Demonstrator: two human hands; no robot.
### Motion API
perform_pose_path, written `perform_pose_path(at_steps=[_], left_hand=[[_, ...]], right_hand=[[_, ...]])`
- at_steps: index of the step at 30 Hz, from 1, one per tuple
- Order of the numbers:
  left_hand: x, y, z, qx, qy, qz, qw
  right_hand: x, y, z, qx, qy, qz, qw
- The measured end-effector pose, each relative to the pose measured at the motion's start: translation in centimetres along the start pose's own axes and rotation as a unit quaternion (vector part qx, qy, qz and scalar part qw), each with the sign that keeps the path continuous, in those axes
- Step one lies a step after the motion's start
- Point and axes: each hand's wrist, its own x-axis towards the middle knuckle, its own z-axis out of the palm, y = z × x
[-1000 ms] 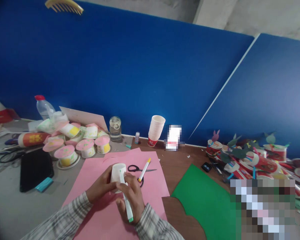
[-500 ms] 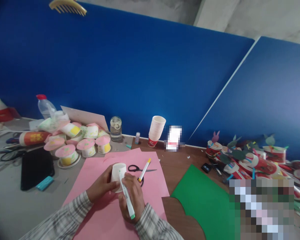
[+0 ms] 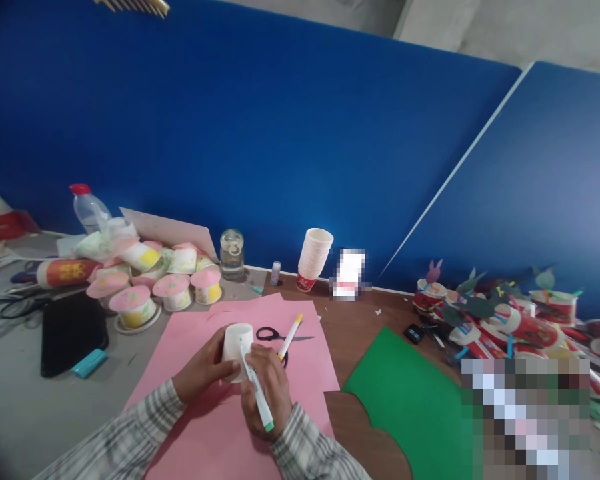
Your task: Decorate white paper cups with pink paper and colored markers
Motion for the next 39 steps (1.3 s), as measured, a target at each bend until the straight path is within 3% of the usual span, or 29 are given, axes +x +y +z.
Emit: perform_pose_path(at_steps=[39], left_hand=[[-0.11,0.11,0.19,0.046,0.014,0.012,0.999]], right_hand=[[0.03,-0.17,-0.02,-0.016,0.006,-0.005,1.0]])
